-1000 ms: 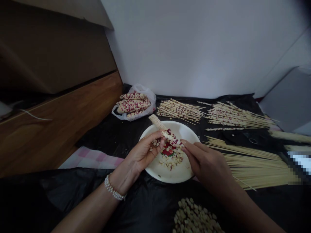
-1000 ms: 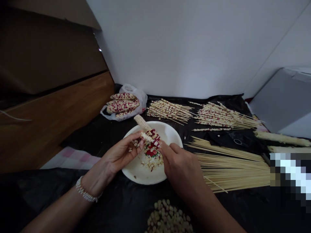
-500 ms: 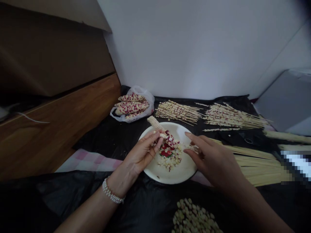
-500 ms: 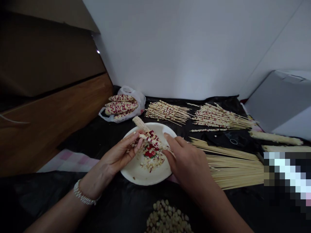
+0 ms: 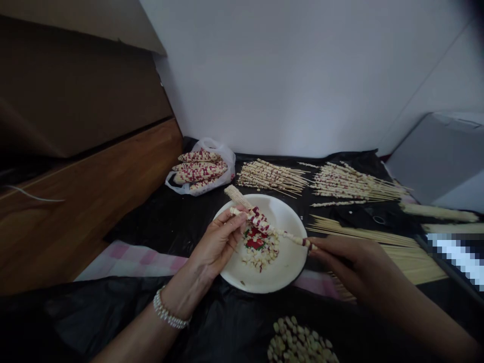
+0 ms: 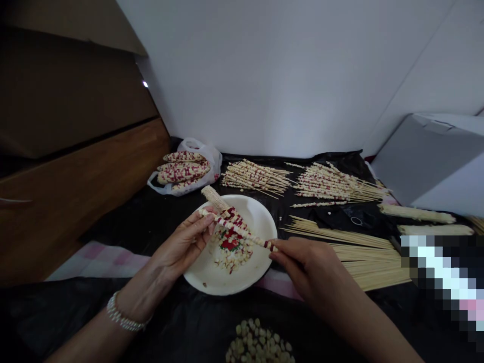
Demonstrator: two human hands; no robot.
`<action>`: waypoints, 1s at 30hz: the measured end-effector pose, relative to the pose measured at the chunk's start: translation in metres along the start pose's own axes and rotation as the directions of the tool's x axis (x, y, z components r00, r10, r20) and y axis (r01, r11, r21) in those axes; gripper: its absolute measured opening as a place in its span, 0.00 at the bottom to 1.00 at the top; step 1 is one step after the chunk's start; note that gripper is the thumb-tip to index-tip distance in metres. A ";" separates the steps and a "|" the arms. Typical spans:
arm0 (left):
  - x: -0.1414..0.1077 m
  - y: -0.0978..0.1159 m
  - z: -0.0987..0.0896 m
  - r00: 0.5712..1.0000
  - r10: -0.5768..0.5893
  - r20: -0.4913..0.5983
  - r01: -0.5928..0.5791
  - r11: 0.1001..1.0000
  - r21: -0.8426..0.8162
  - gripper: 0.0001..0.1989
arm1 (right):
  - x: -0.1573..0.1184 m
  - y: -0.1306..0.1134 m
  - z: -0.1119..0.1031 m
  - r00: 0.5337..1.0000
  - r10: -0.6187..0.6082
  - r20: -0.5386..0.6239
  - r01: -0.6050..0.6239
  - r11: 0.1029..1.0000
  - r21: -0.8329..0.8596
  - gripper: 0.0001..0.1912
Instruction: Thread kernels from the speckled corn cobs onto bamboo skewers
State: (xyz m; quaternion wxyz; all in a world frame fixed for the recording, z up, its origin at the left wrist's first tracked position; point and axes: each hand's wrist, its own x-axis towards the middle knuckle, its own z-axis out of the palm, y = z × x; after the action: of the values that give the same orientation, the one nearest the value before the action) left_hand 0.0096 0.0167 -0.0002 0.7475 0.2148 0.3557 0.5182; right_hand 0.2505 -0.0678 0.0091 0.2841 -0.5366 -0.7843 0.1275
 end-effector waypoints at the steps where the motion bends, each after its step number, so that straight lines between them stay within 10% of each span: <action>1: 0.000 0.000 0.000 1.000 0.009 0.007 -0.009 1.000 0.004 0.10 | 0.000 -0.002 0.002 1.000 -0.006 -0.016 0.005 1.000 -0.012 0.11; 30: 0.000 0.001 0.001 0.999 -0.006 -0.053 0.008 0.999 0.046 0.09 | 0.000 -0.020 0.038 0.987 -0.022 -0.162 0.019 1.000 -0.020 0.12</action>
State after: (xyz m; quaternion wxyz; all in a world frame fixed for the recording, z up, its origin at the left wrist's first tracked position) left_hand 0.0098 0.0171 0.0012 0.7346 0.2172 0.3879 0.5125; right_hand 0.2132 -0.0715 -0.0119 0.3432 -0.5397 -0.7652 0.0734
